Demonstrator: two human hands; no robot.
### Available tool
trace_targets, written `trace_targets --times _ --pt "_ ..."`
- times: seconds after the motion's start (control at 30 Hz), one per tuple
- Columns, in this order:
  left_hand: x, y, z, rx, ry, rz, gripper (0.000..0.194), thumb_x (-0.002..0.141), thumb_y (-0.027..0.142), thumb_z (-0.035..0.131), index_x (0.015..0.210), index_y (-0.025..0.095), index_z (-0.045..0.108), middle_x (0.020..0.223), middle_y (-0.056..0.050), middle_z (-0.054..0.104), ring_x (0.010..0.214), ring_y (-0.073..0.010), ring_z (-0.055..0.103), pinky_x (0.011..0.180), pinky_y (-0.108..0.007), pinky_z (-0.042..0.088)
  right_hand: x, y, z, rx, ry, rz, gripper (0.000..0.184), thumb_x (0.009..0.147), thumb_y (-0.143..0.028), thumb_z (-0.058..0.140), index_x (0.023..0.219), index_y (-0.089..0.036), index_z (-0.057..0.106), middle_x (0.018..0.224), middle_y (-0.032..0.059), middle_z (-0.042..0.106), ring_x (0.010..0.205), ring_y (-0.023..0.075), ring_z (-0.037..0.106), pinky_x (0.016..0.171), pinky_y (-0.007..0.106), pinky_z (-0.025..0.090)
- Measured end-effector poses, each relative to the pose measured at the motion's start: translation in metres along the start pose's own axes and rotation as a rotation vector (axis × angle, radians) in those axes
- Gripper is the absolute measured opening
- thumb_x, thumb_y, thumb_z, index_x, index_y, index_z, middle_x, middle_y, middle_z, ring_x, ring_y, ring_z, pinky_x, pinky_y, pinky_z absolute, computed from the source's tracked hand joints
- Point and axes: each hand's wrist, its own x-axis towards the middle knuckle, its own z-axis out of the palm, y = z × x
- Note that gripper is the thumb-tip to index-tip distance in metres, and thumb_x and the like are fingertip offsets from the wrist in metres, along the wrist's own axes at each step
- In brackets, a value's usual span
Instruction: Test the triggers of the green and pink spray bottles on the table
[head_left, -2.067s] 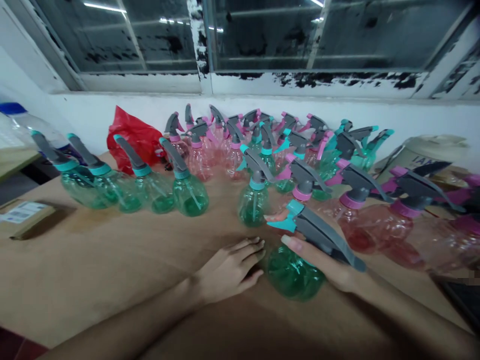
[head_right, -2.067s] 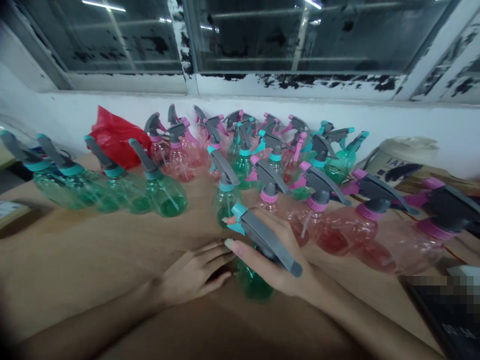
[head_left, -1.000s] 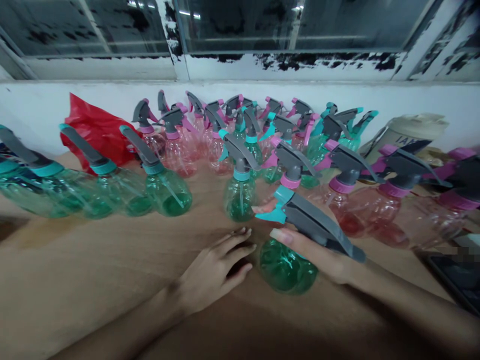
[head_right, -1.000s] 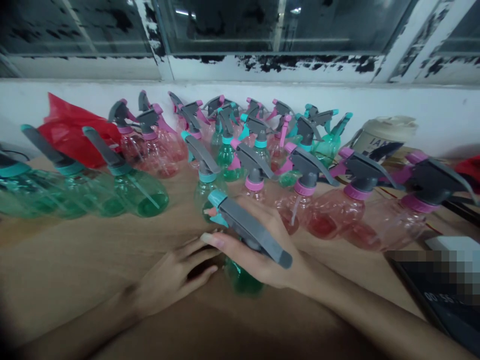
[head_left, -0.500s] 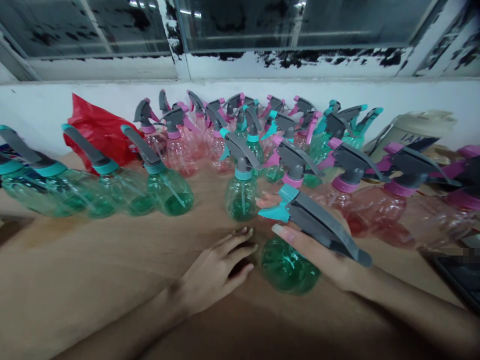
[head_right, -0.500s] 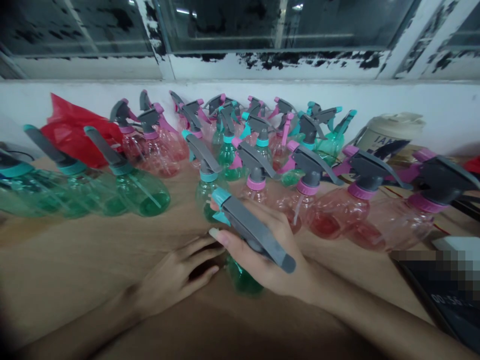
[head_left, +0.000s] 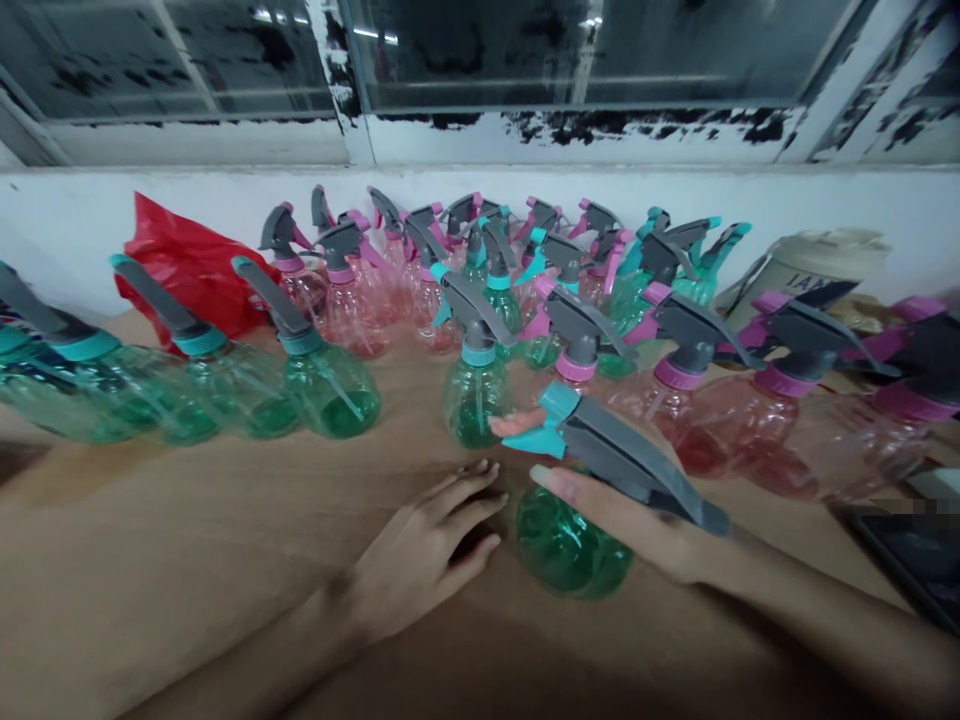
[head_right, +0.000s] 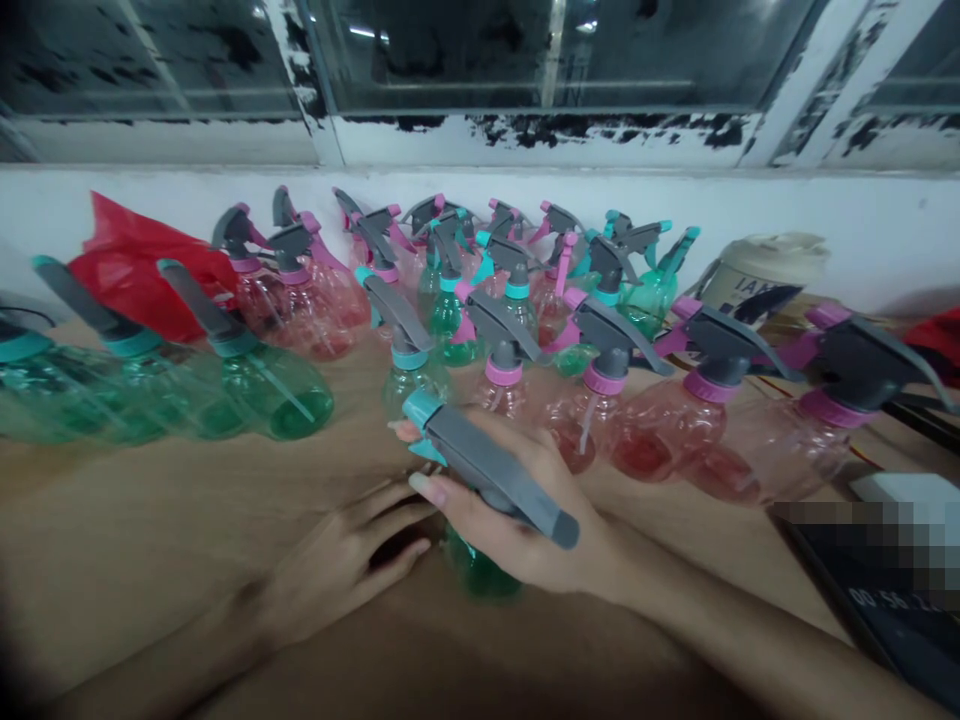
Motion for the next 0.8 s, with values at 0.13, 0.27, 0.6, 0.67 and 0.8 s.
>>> trace_targets --times 0.13,0.27,0.6,0.67,0.8 --pt "0.0004 -0.0002 -0.0019 -0.01 -0.018 -0.009 0.024 0.091 0.023 0.052 0.113 0.02 0.061 0.132 -0.009 0.054 0.119 -0.0257 0.054 0.096 -0.042 0.049 -0.0008 -0.002 -0.0035 -0.065 -0.032 0.037 0.008 0.084 -0.027 0.06 0.089 -0.025 0.066 0.085 0.0006 0.071 0.077 0.0177 0.068 0.066 0.03 0.056" --pt "0.0006 -0.001 -0.0026 -0.014 -0.039 -0.013 0.028 0.091 0.022 0.052 0.119 0.02 0.058 0.134 -0.009 0.053 0.122 -0.0251 0.052 0.098 -0.042 0.047 -0.0005 -0.0036 -0.0057 -0.072 -0.047 0.014 0.007 0.086 -0.028 0.057 0.082 -0.025 0.062 0.078 -0.0002 0.068 0.067 0.0154 0.065 0.061 0.029 0.053" --pt "0.0004 0.0004 -0.0018 0.055 0.037 0.01 0.032 0.091 0.023 0.053 0.122 0.018 0.056 0.13 -0.009 0.056 0.12 -0.0237 0.053 0.1 -0.039 0.045 -0.0017 -0.0005 -0.0052 0.019 -0.025 0.015 0.032 0.081 -0.033 0.063 0.112 -0.025 0.064 0.083 -0.0006 0.067 0.067 0.0146 0.063 0.062 0.027 0.053" --pt "0.001 0.0008 -0.0028 0.061 0.037 0.019 0.031 0.091 0.022 0.054 0.121 0.017 0.056 0.131 -0.009 0.056 0.121 -0.0236 0.052 0.1 -0.038 0.045 -0.0028 0.0008 -0.0043 0.015 0.0 0.031 0.031 0.081 -0.033 0.062 0.111 -0.025 0.064 0.08 -0.0006 0.067 0.066 0.0147 0.062 0.061 0.027 0.053" --pt "0.0014 0.001 -0.0034 0.05 0.017 0.016 0.03 0.09 0.022 0.053 0.119 0.017 0.058 0.132 -0.01 0.055 0.122 -0.0246 0.051 0.101 -0.04 0.044 -0.0033 0.0007 -0.0034 0.003 0.002 0.037 0.033 0.081 -0.032 0.063 0.114 -0.025 0.063 0.085 0.0002 0.069 0.074 0.0172 0.067 0.069 0.029 0.056"
